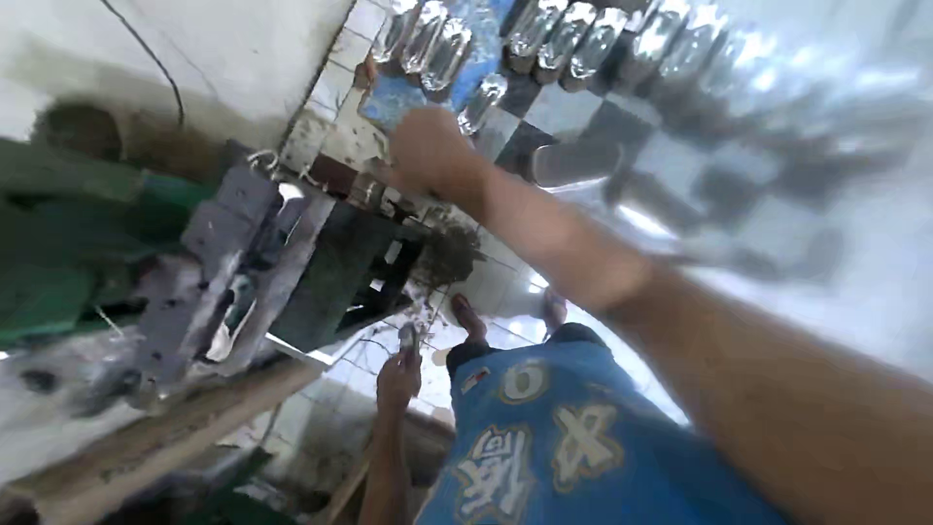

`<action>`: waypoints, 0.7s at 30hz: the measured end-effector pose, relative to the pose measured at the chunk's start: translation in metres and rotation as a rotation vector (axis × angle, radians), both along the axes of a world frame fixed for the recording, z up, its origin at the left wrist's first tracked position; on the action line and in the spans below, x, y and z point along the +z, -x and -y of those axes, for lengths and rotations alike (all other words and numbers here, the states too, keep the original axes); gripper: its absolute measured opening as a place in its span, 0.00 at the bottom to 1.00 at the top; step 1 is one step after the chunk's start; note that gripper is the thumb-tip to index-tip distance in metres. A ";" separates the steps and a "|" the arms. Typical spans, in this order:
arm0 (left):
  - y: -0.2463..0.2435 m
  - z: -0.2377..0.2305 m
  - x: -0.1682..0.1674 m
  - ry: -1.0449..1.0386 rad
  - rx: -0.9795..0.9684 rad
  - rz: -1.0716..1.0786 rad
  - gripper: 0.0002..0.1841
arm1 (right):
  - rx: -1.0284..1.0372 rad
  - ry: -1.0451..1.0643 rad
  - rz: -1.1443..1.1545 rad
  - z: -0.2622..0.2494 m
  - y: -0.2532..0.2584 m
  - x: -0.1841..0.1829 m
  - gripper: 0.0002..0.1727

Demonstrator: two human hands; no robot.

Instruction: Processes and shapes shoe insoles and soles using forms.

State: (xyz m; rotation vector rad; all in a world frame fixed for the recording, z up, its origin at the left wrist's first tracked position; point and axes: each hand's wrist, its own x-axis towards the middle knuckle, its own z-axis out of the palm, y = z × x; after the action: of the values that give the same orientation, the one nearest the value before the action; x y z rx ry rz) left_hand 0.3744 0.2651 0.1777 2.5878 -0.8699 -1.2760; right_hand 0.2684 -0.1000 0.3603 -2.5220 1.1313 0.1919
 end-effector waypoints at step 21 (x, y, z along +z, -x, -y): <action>0.109 0.541 -0.040 0.272 -0.806 0.479 0.26 | -1.160 -0.507 0.082 -0.107 0.351 -0.467 0.40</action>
State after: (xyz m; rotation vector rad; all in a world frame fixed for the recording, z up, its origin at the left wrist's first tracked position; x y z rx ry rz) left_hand 0.2650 -0.2759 0.1381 2.4015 -2.1461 -0.5332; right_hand -0.0824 0.0073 -0.1068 -1.1615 1.9739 0.0396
